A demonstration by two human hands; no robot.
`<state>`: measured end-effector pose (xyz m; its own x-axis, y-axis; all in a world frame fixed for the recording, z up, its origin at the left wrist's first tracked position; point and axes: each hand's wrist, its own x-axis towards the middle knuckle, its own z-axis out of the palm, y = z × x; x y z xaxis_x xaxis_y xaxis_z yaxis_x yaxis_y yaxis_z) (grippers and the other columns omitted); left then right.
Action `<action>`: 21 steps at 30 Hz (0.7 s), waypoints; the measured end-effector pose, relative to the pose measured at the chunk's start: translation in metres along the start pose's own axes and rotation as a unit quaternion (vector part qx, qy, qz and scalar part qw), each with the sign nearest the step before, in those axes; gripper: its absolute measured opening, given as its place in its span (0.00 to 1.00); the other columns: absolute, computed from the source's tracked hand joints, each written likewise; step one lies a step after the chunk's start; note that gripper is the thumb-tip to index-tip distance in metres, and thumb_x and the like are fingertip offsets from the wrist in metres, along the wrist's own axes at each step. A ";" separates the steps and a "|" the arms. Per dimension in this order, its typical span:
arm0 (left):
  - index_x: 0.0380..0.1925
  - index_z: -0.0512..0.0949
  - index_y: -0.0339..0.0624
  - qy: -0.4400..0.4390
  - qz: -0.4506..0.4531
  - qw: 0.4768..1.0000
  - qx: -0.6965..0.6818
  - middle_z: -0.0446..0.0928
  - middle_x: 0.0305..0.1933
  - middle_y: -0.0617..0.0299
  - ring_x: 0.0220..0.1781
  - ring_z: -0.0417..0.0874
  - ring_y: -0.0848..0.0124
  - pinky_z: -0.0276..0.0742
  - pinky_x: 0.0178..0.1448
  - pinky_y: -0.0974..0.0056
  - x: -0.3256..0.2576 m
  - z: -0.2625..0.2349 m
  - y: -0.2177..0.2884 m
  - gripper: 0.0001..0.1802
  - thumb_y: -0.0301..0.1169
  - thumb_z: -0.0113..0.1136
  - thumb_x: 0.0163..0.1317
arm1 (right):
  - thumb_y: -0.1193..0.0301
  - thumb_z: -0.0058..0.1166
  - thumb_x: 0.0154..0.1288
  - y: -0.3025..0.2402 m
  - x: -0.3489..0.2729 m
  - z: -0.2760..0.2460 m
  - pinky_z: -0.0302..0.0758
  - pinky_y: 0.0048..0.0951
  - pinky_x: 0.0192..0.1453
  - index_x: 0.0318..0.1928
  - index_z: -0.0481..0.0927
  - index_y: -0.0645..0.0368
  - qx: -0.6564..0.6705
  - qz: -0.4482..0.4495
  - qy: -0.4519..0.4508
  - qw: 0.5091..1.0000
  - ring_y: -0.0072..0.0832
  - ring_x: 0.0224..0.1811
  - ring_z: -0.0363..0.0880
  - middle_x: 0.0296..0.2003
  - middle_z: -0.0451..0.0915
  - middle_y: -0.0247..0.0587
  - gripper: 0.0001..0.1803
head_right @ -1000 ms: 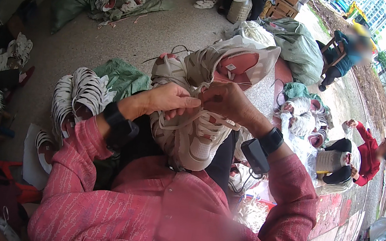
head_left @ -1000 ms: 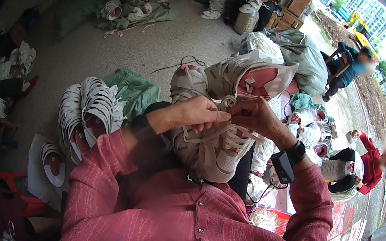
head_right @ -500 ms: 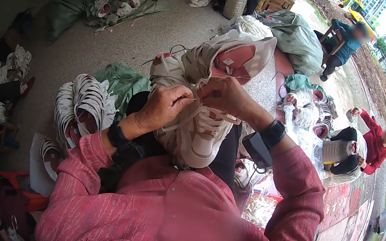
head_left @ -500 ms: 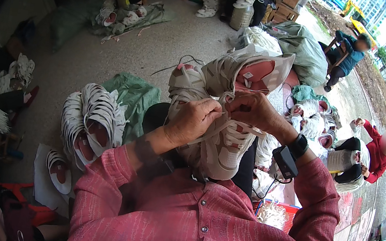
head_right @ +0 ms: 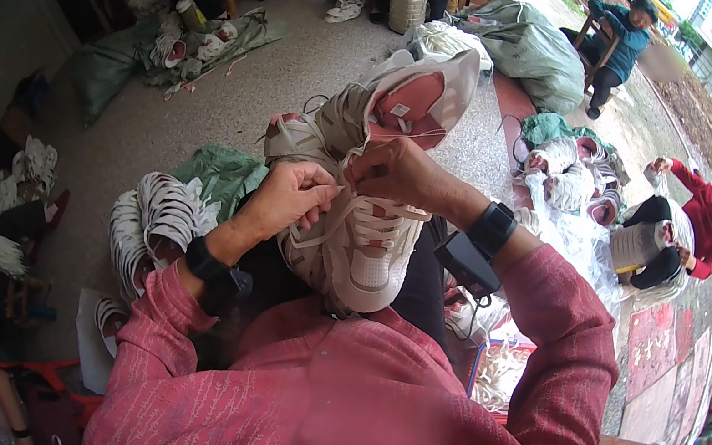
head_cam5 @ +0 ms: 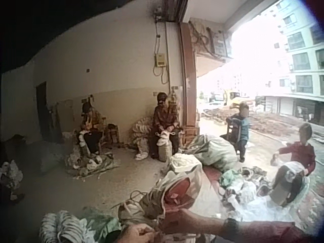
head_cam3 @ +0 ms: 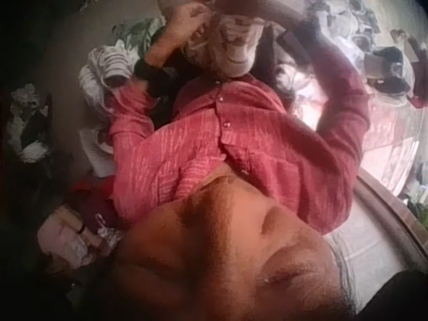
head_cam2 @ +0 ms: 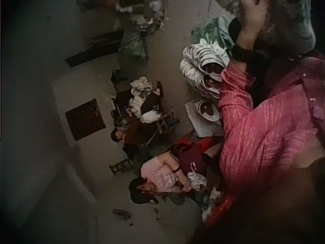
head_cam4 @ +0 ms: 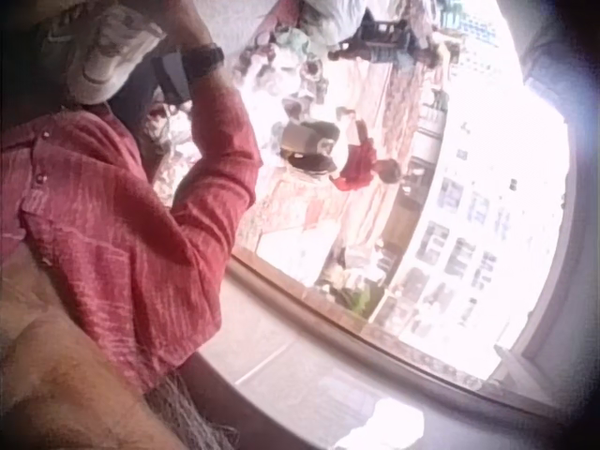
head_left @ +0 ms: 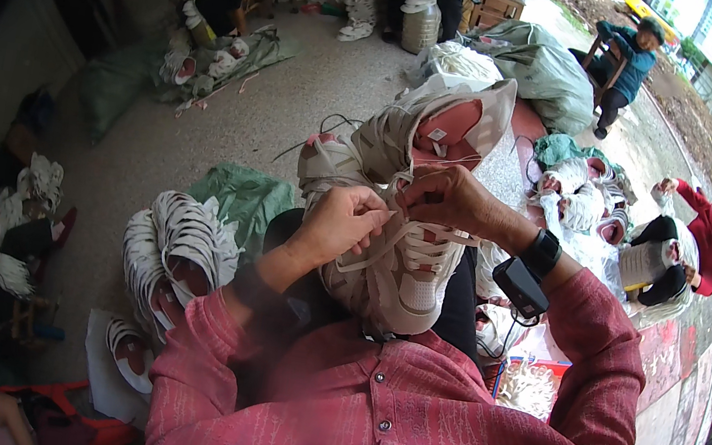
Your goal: Lacing a pair of white and pink sneakers during a manufacturing process.
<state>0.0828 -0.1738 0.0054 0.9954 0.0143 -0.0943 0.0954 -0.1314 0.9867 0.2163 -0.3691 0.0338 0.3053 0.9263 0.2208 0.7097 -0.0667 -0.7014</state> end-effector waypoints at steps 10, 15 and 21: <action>0.37 0.77 0.37 -0.007 -0.028 0.989 0.147 0.75 0.23 0.68 0.22 0.76 0.77 0.74 0.26 0.70 0.015 0.005 0.020 0.09 0.32 0.61 0.68 | 0.77 0.64 0.53 0.005 -0.001 0.000 0.76 0.30 0.36 0.34 0.84 0.60 -0.015 -0.019 0.026 0.999 0.26 0.32 0.81 0.28 0.81 0.37 0.06; 0.47 0.73 0.38 0.078 0.309 0.871 0.375 0.78 0.45 0.62 0.53 0.79 0.64 0.74 0.59 0.58 0.017 0.002 0.025 0.19 0.24 0.68 0.56 | 0.74 0.64 0.53 0.002 -0.003 0.003 0.77 0.36 0.38 0.32 0.84 0.60 -0.052 -0.061 0.043 0.996 0.37 0.34 0.83 0.30 0.82 0.42 0.05; 0.56 0.65 0.39 -0.054 0.289 0.919 0.261 0.72 0.56 0.51 0.57 0.77 0.62 0.72 0.62 0.58 0.013 0.006 0.021 0.32 0.28 0.72 0.55 | 0.69 0.60 0.57 -0.013 -0.003 0.000 0.77 0.42 0.38 0.31 0.83 0.58 -0.150 -0.023 0.025 0.988 0.47 0.35 0.83 0.33 0.82 0.45 0.06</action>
<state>0.0975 -0.1822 0.0243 0.8717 -0.3022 0.3857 -0.4900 -0.5445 0.6808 0.2064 -0.3713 0.0420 0.2934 0.9123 0.2857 0.8775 -0.1385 -0.4591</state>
